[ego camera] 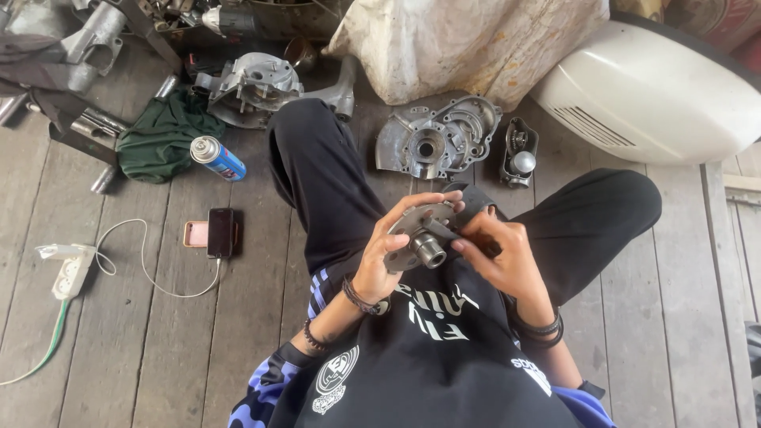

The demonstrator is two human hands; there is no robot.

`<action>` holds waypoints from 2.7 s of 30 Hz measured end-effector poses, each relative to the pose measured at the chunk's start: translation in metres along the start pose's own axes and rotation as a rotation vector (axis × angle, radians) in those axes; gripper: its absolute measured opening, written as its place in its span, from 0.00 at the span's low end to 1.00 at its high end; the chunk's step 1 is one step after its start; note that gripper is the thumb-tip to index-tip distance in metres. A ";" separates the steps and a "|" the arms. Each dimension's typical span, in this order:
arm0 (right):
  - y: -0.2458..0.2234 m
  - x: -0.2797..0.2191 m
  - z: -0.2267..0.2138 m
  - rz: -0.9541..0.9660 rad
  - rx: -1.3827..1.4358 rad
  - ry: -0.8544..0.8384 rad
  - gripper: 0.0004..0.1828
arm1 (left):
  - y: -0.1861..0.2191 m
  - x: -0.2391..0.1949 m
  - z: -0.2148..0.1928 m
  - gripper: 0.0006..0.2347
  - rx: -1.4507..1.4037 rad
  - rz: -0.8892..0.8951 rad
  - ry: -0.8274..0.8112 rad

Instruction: A person sits on the floor and inspects a circular metal engine component, rotating it and checking the fit of a metal rod in its center.

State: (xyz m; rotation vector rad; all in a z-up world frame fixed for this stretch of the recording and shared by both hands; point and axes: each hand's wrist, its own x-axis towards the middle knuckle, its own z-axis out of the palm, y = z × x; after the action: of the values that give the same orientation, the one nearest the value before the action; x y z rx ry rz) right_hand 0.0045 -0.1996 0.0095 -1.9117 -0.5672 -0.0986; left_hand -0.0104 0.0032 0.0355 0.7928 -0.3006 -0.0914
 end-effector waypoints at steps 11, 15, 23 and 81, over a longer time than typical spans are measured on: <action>0.008 -0.001 -0.007 0.003 -0.006 0.063 0.05 | -0.007 -0.001 -0.001 0.29 0.019 0.025 -0.017; 0.000 0.000 -0.002 0.008 0.011 -0.015 0.05 | -0.006 -0.001 0.001 0.28 0.011 0.046 0.009; 0.013 -0.001 -0.004 0.042 -0.025 0.040 0.04 | -0.002 -0.005 0.003 0.28 0.026 0.037 0.009; 0.190 0.196 -0.110 0.060 0.921 0.268 0.33 | -0.029 0.294 -0.042 0.20 -0.538 -0.502 0.337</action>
State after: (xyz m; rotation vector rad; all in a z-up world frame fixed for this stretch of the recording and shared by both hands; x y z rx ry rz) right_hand 0.2805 -0.2883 -0.0436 -0.9948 -0.2867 -0.0399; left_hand 0.2834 -0.0453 0.0548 0.3218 0.2453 -0.4842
